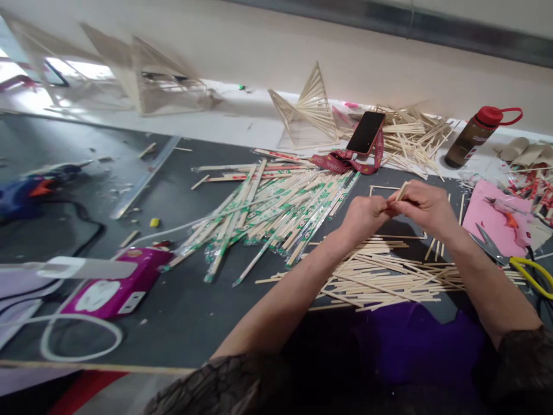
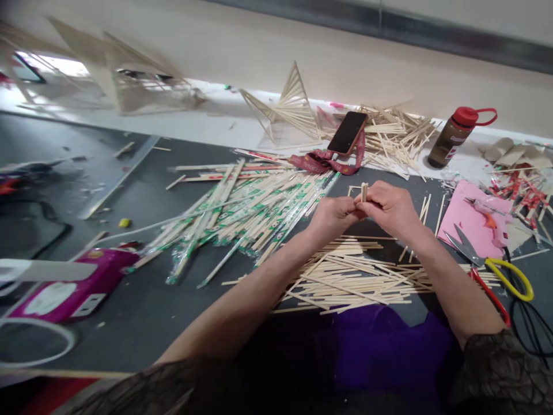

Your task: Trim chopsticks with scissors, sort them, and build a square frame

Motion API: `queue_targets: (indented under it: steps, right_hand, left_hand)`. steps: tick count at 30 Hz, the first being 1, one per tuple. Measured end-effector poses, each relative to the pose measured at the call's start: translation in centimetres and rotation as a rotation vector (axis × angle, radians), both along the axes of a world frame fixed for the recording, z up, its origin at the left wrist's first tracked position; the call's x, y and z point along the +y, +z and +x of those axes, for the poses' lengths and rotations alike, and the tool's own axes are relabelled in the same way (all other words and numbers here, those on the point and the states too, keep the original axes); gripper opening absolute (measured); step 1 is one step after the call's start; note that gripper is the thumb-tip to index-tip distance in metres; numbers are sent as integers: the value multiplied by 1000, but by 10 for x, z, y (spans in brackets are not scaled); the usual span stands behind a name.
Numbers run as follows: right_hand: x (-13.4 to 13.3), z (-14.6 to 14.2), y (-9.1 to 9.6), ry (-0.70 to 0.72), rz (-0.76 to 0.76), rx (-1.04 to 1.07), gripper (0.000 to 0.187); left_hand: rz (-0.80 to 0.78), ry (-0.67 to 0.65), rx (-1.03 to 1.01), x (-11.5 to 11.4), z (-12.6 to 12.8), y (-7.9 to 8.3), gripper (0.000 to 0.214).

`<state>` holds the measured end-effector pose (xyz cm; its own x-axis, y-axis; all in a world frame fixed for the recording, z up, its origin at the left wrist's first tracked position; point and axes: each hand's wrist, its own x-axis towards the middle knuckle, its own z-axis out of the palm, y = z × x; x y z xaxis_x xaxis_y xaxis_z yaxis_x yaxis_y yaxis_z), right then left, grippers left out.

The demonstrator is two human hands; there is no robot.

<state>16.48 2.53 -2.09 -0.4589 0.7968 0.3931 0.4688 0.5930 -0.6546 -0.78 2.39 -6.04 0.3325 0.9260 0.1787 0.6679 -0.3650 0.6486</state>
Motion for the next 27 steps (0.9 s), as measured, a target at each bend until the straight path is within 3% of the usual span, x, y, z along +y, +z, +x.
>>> queue_targets:
  steps: [5, 11, 17, 27]
  right_hand:
    - [15, -1, -21, 25, -84, -89, 19]
    - [11, -4, -18, 73, -21, -81, 23]
    - [13, -4, -21, 66, -109, -31, 26]
    - [15, -2, -24, 46, -116, -31, 24]
  left_hand:
    - [-72, 34, 87, 2, 1, -13, 22]
    - [-38, 55, 109, -2, -1, -13, 22]
    - [-53, 78, 203, -2, 2, -15, 25]
    - [-41, 95, 223, -1, 3, -15, 24]
